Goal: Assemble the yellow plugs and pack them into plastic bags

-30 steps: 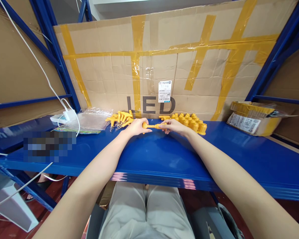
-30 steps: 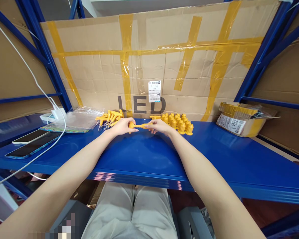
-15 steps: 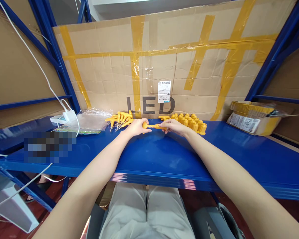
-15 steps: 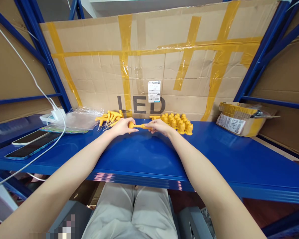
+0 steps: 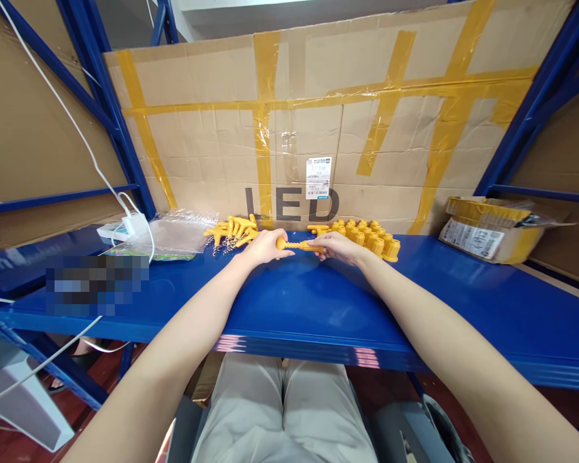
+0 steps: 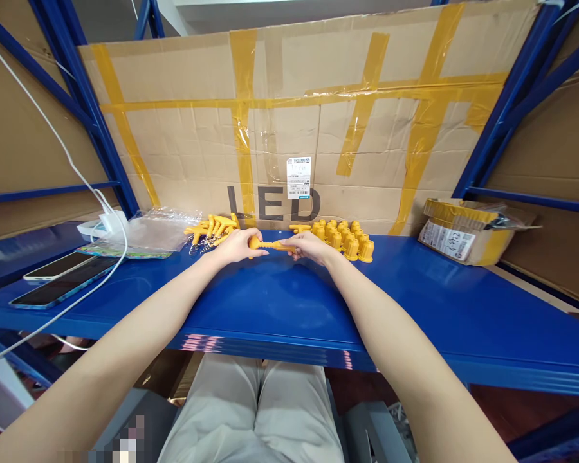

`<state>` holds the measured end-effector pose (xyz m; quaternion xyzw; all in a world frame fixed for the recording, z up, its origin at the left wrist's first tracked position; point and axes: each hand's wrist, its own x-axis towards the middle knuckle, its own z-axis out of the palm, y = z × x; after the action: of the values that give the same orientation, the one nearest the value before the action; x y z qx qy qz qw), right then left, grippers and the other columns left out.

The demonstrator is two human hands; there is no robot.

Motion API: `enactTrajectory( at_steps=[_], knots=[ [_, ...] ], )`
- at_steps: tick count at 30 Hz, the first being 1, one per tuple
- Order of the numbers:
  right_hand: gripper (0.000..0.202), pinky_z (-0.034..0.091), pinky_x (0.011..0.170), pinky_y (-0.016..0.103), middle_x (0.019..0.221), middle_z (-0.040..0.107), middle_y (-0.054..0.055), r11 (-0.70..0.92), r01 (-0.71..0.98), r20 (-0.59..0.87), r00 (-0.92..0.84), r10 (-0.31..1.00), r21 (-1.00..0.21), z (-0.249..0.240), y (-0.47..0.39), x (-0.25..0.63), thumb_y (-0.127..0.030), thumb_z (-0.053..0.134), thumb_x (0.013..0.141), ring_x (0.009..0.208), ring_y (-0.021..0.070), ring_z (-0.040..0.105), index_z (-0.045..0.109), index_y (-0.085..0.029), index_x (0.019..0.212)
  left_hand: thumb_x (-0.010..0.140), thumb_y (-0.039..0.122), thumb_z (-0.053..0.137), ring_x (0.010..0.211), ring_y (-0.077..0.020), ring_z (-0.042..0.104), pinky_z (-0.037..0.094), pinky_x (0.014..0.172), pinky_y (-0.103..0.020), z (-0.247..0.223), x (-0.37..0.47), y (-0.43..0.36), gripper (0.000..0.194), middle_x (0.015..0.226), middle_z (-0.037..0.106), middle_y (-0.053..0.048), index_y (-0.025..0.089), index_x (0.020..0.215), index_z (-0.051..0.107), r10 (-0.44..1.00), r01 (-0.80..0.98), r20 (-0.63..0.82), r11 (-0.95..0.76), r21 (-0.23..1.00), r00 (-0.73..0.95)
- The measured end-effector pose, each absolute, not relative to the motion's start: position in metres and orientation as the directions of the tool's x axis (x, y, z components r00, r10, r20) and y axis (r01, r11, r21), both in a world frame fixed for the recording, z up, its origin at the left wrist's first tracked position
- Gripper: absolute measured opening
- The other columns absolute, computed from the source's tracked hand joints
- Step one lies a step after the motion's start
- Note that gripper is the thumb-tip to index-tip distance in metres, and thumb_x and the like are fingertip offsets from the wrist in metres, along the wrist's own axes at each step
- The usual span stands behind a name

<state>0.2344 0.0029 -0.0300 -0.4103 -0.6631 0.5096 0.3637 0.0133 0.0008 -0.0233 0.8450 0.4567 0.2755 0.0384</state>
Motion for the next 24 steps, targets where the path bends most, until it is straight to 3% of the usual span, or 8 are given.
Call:
enactTrajectory(
  at_steps=[4, 9, 13, 16, 18, 20, 24],
  knots=[
    [0.024, 0.04, 0.051, 0.024, 0.054, 0.055, 0.0, 0.091, 0.086, 0.052, -0.378, 0.924, -0.992, -0.027, 0.0, 0.232, -0.035, 0.069, 0.076, 0.051, 0.0096, 0.05, 0.065, -0.012, 0.074, 0.07, 0.048, 0.069, 0.055, -0.0138, 0.053, 0.038, 0.057, -0.024, -0.026, 0.011, 0.005, 0.036, 0.057, 0.059, 0.006, 0.021, 0.09, 0.057, 0.792, 0.729, 0.435, -0.587, 0.351, 0.428],
    [0.019, 0.05, 0.059, 0.024, 0.068, 0.067, 0.006, -0.027, -0.095, 0.011, -0.376, 0.927, -0.995, -0.021, -0.002, 0.234, -0.026, 0.051, 0.091, 0.055, 0.0114, 0.058, 0.063, -0.012, 0.084, 0.069, 0.052, 0.067, 0.071, -0.0168, 0.058, 0.043, 0.065, -0.027, -0.031, 0.004, 0.012, 0.047, 0.079, 0.064, 0.0, 0.019, 0.101, 0.059, 0.77, 0.748, 0.495, -0.588, 0.307, 0.402],
    [0.01, 0.053, 0.064, 0.025, 0.073, 0.07, 0.008, 0.06, -0.113, 0.09, -0.275, 0.957, -0.992, -0.025, 0.004, 0.234, -0.021, 0.058, 0.087, 0.06, 0.0125, 0.063, 0.062, -0.012, 0.087, 0.075, 0.047, 0.063, 0.084, -0.0179, 0.061, 0.049, 0.078, -0.031, -0.032, 0.001, 0.013, 0.06, 0.116, 0.061, -0.008, 0.021, 0.128, 0.049, 0.752, 0.712, 0.517, -0.617, 0.334, 0.409],
    [0.016, 0.053, 0.063, 0.024, 0.076, 0.07, 0.007, 0.206, -0.08, 0.214, -0.097, 0.972, -0.975, -0.032, 0.015, 0.235, -0.028, 0.066, 0.082, 0.065, 0.0134, 0.066, 0.06, -0.014, 0.09, 0.08, 0.038, 0.06, 0.091, -0.0181, 0.062, 0.05, 0.085, -0.034, -0.036, 0.0, 0.016, 0.062, 0.127, 0.056, -0.01, 0.022, 0.137, 0.041, 0.74, 0.694, 0.536, -0.631, 0.346, 0.406],
    [0.024, 0.053, 0.065, 0.025, 0.084, 0.07, 0.007, 0.334, 0.033, 0.335, 0.028, 0.942, -0.942, -0.036, 0.022, 0.238, -0.032, 0.068, 0.08, 0.07, 0.0143, 0.067, 0.059, -0.015, 0.095, 0.08, 0.034, 0.06, 0.096, -0.0193, 0.062, 0.049, 0.089, -0.035, -0.039, -0.001, 0.021, 0.061, 0.124, 0.057, -0.011, 0.02, 0.136, 0.043, 0.741, 0.697, 0.54, -0.628, 0.345, 0.4],
    [0.028, 0.052, 0.072, 0.029, 0.091, 0.07, 0.008, 0.438, 0.262, 0.476, 0.105, 0.873, -0.86, -0.04, 0.028, 0.243, -0.031, 0.067, 0.08, 0.077, 0.0165, 0.067, 0.059, -0.015, 0.102, 0.079, 0.034, 0.061, 0.097, -0.0198, 0.063, 0.05, 0.09, -0.035, -0.042, -0.002, 0.025, 0.057, 0.121, 0.058, -0.011, 0.018, 0.132, 0.047, 0.749, 0.708, 0.53, -0.617, 0.342, 0.397],
    [0.03, 0.045, 0.087, 0.036, 0.11, 0.068, 0.012, 0.452, 0.769, 0.667, -0.046, 0.744, -0.451, -0.044, 0.029, 0.249, -0.023, 0.059, 0.084, 0.101, 0.023, 0.062, 0.059, -0.014, 0.113, 0.08, 0.033, 0.06, 0.092, -0.0191, 0.064, 0.052, 0.087, -0.034, -0.043, -0.002, 0.027, 0.052, 0.119, 0.061, -0.01, 0.016, 0.128, 0.051, 0.773, 0.726, 0.496, -0.594, 0.348, 0.395]
  ],
)
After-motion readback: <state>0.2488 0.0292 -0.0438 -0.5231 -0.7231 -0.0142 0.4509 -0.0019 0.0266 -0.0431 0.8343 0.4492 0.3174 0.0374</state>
